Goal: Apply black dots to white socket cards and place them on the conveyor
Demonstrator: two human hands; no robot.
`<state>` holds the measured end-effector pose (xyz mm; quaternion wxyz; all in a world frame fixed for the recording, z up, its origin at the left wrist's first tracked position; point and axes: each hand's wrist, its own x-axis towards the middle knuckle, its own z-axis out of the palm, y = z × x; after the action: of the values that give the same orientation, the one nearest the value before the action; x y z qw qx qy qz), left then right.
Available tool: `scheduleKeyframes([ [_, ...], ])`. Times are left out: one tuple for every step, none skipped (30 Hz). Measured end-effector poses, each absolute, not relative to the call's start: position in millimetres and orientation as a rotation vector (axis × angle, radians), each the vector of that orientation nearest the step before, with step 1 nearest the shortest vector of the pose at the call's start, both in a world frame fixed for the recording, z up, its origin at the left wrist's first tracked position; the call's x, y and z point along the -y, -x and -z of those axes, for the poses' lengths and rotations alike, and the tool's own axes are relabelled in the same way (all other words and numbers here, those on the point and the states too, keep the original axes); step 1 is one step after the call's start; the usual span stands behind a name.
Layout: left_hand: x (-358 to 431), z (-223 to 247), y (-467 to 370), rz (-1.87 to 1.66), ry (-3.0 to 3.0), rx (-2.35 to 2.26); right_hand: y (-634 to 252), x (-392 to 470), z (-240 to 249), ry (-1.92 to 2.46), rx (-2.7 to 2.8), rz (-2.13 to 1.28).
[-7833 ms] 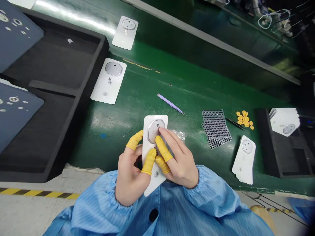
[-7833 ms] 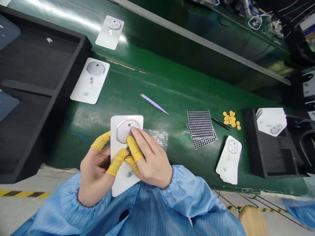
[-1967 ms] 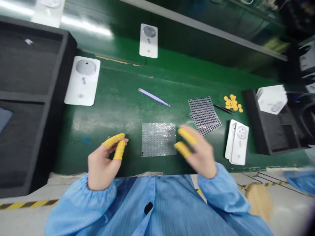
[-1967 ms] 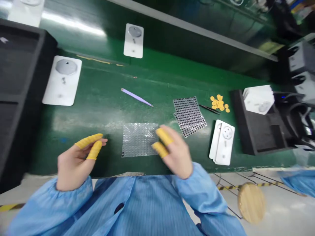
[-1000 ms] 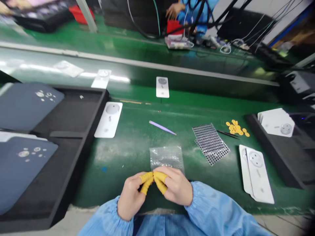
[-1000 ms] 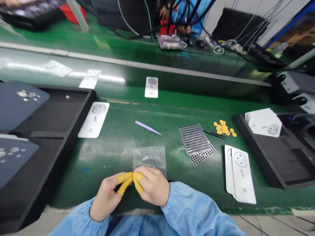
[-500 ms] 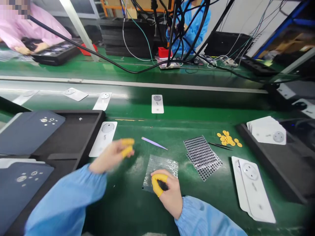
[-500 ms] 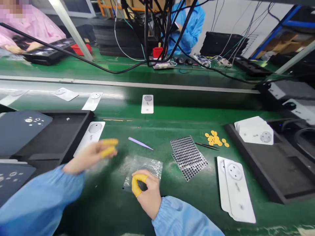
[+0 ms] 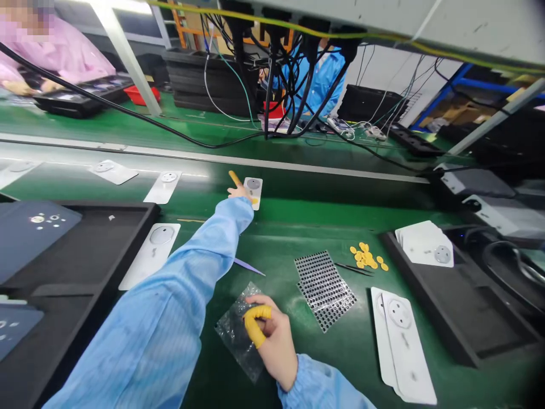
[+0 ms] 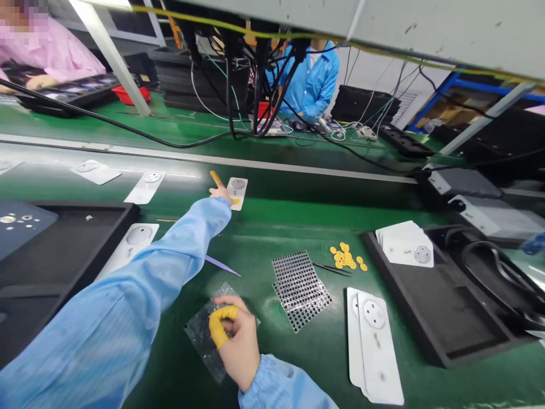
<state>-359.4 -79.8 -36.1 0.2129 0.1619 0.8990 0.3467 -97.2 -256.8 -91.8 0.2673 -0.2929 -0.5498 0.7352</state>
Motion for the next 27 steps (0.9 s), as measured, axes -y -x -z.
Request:
scheduleKeyframes([
  [85.0,30.7,365.8,-0.977,-0.443,-2.439,96.3,255.7,91.0,0.784,1.521,-1.937],
  [91.7,24.3,370.6,-0.997,-0.445,-2.369,94.9,254.0,90.3,0.777,1.566,-1.876],
  [100.9,17.8,373.1,-1.024,-0.452,-2.291,93.1,251.5,89.5,0.767,1.617,-1.798],
  [113.6,11.9,372.7,-1.057,-0.462,-2.207,91.1,248.2,88.4,0.754,1.672,-1.698],
  [130.4,7.5,368.6,-1.092,-0.473,-2.121,89.0,244.0,86.8,0.738,1.726,-1.573],
  [151.3,5.3,360.5,-1.129,-0.484,-2.038,86.9,239.1,84.5,0.713,1.774,-1.426],
  [176.0,5.4,348.4,-1.167,-0.491,-1.959,85.2,234.0,81.4,0.68,1.812,-1.265],
  [203.4,7.6,332.5,-1.198,-0.495,-1.879,84.0,228.9,77.4,0.642,1.842,-1.104],
  [232.2,11.3,313.7,-1.22,-0.486,-1.817,83.5,224.4,72.8,0.6,1.866,-0.954],
  [261.0,15.6,293.0,-1.259,-0.463,-1.734,83.8,220.7,67.7,0.556,1.885,-0.821],
  [288.2,19.5,271.7,-1.381,-0.406,-1.565,84.9,218.2,62.6,0.511,1.905,-0.713],
  [312.6,22.4,251.2,-1.448,-0.326,-1.454,86.7,216.9,57.7,0.47,1.929,-0.631],
  [333.3,24.0,232.6,-1.468,-0.24,-1.393,88.8,217.0,53.3,0.431,1.955,-0.576],
  [349.7,24.4,216.8,-1.468,-0.155,-1.337,90.8,218.4,49.7,0.388,1.985,-0.549],
  [361.8,23.9,204.2,-1.454,-0.085,-1.286,92.3,220.8,46.6,0.343,2.015,-0.548],
  [370.0,23.0,194.7,-1.444,-0.038,-1.236,93.0,224.1,44.0,0.309,2.055,-0.575],
  [375.0,22.1,187.9,-1.455,-0.013,-1.184,92.7,227.8,41.7,0.289,2.106,-0.63],
  [377.6,21.3,183.3,-1.487,-0.006,-1.143,91.3,231.5,39.4,0.282,2.162,-0.703],
  [378.7,21.0,180.2,-1.536,-0.01,-1.123,89.2,234.8,37.2,0.28,2.22,-0.779],
  [379.0,21.0,178.0,-1.588,-0.018,-1.126,86.7,237.6,35.1,0.276,2.279,-0.847],
  [379.2,21.5,176.5,-1.631,-0.024,-1.147,84.0,239.5,33.4,0.26,2.33,-0.897],
  [379.7,22.2,175.4,-1.66,-0.033,-1.176,81.6,240.7,32.2,0.223,2.364,-0.922],
  [380.7,23.3,174.5,-1.676,-0.049,-1.202,79.6,241.3,31.6,0.169,2.381,-0.922],
  [382.3,24.5,173.9,-1.681,-0.084,-1.217,78.3,241.4,31.6,0.11,2.39,-0.912],
  [384.4,25.9,173.7,-1.683,-0.139,-1.228,77.5,241.4,32.0,0.055,2.398,-0.901],
  [386.7,27.4,173.8,-1.683,-0.207,-1.246,77.3,241.4,32.3,0.012,2.399,-0.887],
  [389.1,28.9,174.2,-1.682,-0.28,-1.277,77.5,241.5,32.2,-0.018,2.404,-0.871],
])
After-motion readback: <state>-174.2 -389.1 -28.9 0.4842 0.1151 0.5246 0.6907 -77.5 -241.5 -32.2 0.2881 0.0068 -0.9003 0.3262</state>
